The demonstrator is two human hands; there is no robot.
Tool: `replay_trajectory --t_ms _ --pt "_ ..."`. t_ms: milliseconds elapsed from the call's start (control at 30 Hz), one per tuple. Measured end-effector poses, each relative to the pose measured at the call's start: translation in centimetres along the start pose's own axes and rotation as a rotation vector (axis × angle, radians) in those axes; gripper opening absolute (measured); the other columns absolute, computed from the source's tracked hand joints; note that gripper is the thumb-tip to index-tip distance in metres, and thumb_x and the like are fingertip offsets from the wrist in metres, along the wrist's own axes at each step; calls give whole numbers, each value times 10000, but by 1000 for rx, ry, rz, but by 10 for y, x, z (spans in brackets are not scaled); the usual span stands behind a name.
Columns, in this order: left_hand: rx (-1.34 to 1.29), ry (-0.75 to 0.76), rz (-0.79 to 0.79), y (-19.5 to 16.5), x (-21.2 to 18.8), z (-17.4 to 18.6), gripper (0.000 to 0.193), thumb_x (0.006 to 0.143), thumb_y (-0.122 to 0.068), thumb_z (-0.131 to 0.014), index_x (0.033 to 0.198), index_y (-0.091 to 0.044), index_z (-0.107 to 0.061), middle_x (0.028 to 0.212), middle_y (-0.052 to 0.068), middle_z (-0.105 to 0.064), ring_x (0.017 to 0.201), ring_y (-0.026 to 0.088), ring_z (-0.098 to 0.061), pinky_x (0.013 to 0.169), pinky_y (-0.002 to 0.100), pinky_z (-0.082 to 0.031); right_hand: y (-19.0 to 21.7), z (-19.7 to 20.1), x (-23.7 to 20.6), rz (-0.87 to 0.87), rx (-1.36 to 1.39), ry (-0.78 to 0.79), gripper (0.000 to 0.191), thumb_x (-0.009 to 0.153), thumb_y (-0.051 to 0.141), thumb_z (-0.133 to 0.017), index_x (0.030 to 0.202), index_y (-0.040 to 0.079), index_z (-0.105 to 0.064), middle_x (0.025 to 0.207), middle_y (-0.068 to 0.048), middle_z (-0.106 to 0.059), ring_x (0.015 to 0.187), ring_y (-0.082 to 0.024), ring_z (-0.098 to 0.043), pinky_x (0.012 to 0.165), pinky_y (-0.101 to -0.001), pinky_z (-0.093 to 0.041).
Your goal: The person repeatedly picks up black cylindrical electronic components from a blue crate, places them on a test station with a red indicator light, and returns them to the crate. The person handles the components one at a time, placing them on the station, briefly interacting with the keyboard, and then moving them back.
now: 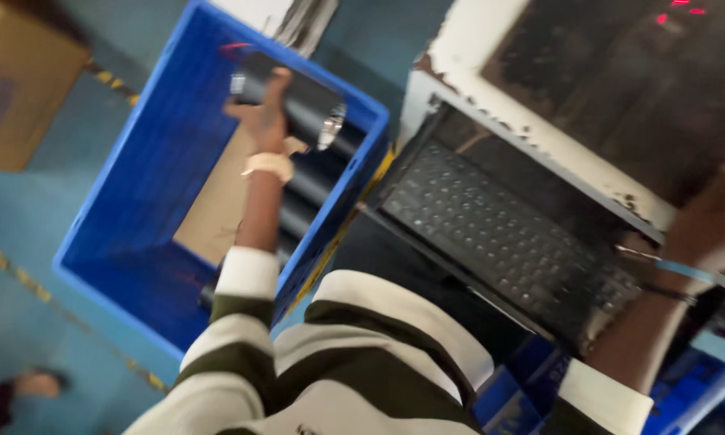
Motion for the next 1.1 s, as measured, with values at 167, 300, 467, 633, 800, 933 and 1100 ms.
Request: replay_trajectory --t_ms 167,300,467,633,800,933,1100 --pt "543 25 140 76 -4 -6 1271 593 -579 -949 1487 -73 -201 1381 380 -433 1229 516 -534 1058 538 -447 -24 -13 -5 27 -144 -6 378 1099 277 -597 972 -33 -773 778 -143 -723 572 -256 -616 476 -377 -457" --pt "777 150 187 93 -20 -15 1167 573 -621 -875 1477 -157 -302 1399 332 -458 1231 507 -573 1042 541 -492 -20 -11 -4 34 -163 7 386 1164 261 -631 966 -43 -766 775 -168 -712 569 -253 -610 467 -389 -452" --pt "1304 173 -116 94 -16 -6 1083 684 -810 -767 1371 -65 -383 1416 268 -470 1356 495 -437 1095 622 -337 -11 -7 1 62 -160 -6 384 1168 215 -626 931 -64 -742 754 -174 -689 552 -263 -572 479 -404 -420" --pt "1241 512 -25 92 -13 20 954 822 -747 -670 1478 -115 -387 1438 186 -554 1359 431 -473 1162 649 -232 -18 -13 2 33 -185 -21 361 1141 206 -612 903 -45 -715 723 -154 -659 540 -249 -551 480 -391 -405" --pt "1034 763 -105 83 7 40 918 782 -560 -803 1483 -99 -432 1299 257 -643 1230 425 -615 1060 484 -479 -22 -12 -2 14 -183 -31 343 1111 212 -601 881 -19 -713 729 -129 -656 555 -234 -559 499 -384 -397" --pt "793 665 -104 100 11 45 828 817 -402 -861 1457 -56 -465 1261 229 -678 1159 357 -680 985 413 -524 -4 -5 2 27 -121 -53 248 1084 175 -648 946 -8 -743 792 -138 -701 593 -222 -578 507 -376 -395" --pt "300 591 -356 113 -11 36 632 958 -204 -806 1460 -22 -468 1310 191 -628 1237 294 -613 1106 385 -481 52 32 25 97 541 -205 137 1075 26 -695 983 -66 -737 1068 -166 -747 884 -248 -686 639 -332 -480"
Point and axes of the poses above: each hand's wrist, its own x-axis towards the middle knuckle, its own z-axis out of the back of the hand, y = z × x, the point moved 1 cm from there along x, towards the middle knuckle
